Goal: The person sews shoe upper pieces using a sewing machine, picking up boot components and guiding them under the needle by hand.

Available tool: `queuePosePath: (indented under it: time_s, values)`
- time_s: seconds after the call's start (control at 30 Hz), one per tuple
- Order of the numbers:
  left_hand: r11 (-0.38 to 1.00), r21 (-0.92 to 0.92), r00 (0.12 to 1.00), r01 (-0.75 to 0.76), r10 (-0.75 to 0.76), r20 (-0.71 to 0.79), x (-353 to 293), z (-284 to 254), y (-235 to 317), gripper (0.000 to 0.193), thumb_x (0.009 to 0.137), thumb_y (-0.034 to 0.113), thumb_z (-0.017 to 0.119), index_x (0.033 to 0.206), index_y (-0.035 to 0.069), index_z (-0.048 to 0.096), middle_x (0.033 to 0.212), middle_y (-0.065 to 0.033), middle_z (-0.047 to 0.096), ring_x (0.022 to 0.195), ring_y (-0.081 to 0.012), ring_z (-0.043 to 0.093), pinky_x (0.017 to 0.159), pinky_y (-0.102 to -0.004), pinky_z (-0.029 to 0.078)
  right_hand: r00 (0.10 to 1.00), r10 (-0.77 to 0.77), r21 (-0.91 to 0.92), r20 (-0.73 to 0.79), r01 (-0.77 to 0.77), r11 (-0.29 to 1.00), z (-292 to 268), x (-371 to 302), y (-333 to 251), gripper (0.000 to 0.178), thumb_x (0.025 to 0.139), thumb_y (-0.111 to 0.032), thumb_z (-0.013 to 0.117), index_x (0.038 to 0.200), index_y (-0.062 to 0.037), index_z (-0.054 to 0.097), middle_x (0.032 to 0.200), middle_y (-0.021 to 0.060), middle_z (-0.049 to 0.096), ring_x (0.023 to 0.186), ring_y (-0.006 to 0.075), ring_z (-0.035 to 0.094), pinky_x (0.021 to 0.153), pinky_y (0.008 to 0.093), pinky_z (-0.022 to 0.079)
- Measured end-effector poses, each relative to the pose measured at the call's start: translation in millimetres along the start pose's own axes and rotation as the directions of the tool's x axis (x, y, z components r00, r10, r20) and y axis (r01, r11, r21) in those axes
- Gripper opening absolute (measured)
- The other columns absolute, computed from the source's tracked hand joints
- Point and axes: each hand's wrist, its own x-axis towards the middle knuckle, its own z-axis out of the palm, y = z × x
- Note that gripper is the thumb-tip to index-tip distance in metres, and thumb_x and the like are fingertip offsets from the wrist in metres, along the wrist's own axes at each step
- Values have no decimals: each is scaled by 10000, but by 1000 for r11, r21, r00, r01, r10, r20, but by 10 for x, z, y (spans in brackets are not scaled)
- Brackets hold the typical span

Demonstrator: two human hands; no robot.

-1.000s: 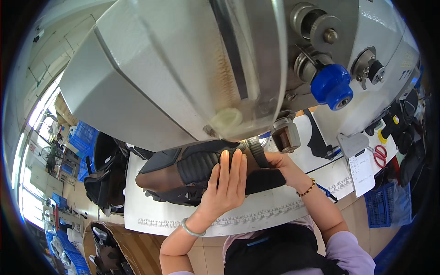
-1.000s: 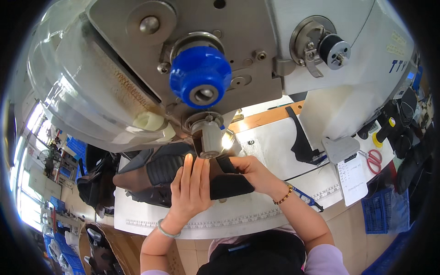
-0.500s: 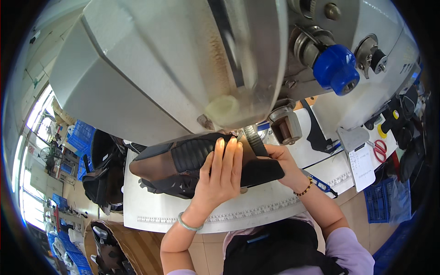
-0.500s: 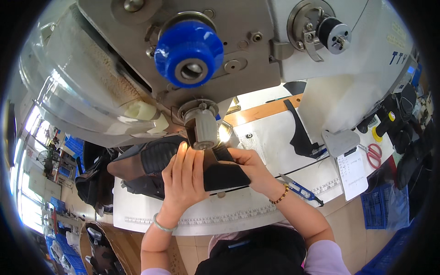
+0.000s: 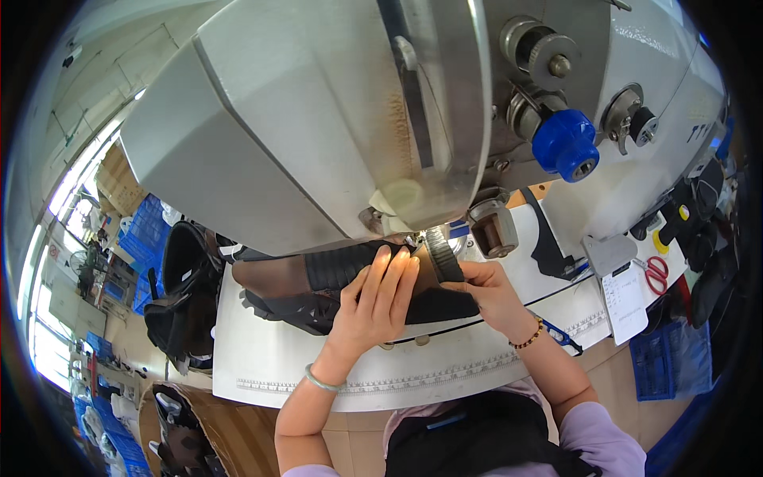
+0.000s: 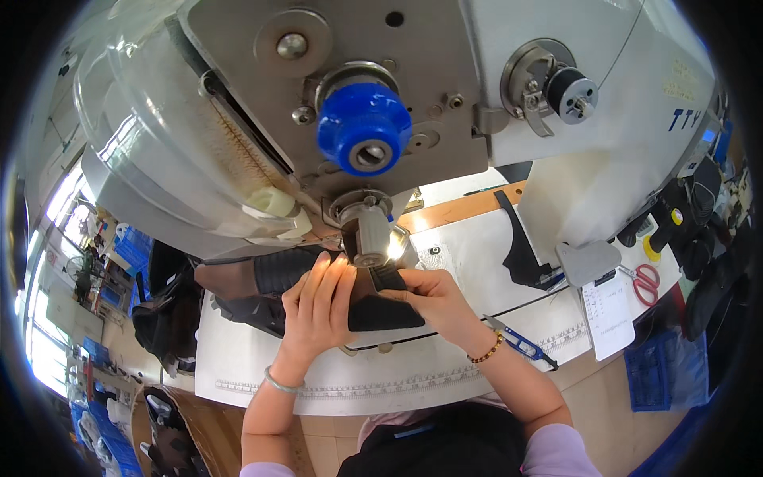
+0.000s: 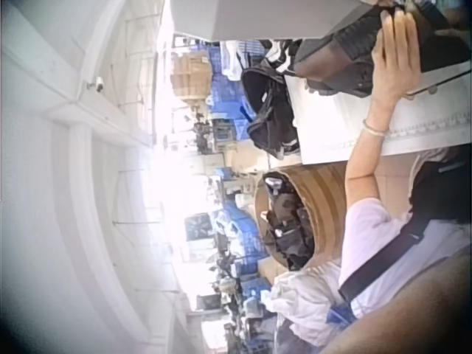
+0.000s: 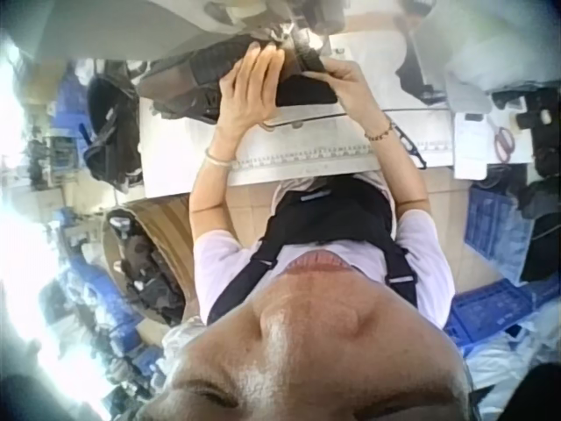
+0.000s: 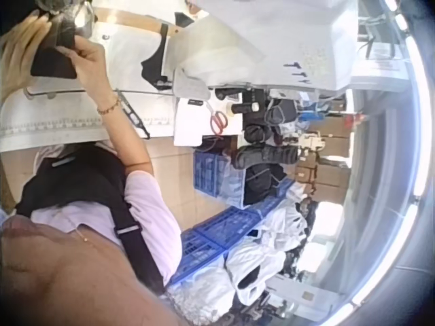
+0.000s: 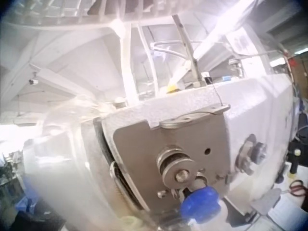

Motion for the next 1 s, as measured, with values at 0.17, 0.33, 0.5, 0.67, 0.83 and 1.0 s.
queuePosePath:
  time_s: [0.17,0.33,0.5,0.67,0.83,1.0]
  values:
    - [1000,14,1000,-9,9,-15,-2,8,-6,308,839,113,486,1131,33,545,1139,-65,569,1053,-209,558,828,-288,404,1000,9,-17,4,-8,1000,29,-18,-14,188,844,-53,582,1010,21,630,855,0,625,754,33,542,679,178,445]
    - [1000,-2,999,1,-1,50,-5,-13,-8,325,829,127,496,1138,42,549,1147,-63,553,1055,-205,555,847,-296,394,998,30,125,-49,-24,992,74,-48,-15,200,869,-80,552,1014,46,610,866,22,632,772,36,549,701,179,448]
    - [1000,-15,1000,2,-2,30,-7,0,-28,339,818,137,503,1141,46,552,1148,-63,542,1062,-201,548,858,-305,384,997,-21,167,-70,33,985,120,-36,-15,188,868,-75,553,993,51,613,877,29,636,776,41,552,707,184,450]
    - [1000,-27,999,4,-4,33,-1,1,-12,351,813,139,505,1148,43,550,1136,-62,543,1066,-198,544,856,-310,380,989,-5,208,-151,37,977,111,-24,-24,164,848,-42,561,970,53,616,830,29,634,714,42,564,637,179,440]
    - [1000,21,997,4,-5,80,4,-2,-10,359,822,122,497,1171,43,535,1136,-67,542,1058,-195,550,862,-310,383,998,37,121,-54,-30,992,28,6,-47,194,838,-15,557,1009,59,611,897,68,647,751,68,585,683,187,459]
    - [999,-34,999,17,-16,31,2,8,-32,321,832,112,496,1144,55,543,1116,-74,561,1041,-189,568,869,-304,385,996,-2,189,-94,20,982,60,-10,-27,210,826,17,544,1019,78,601,938,93,647,801,101,603,733,210,469]
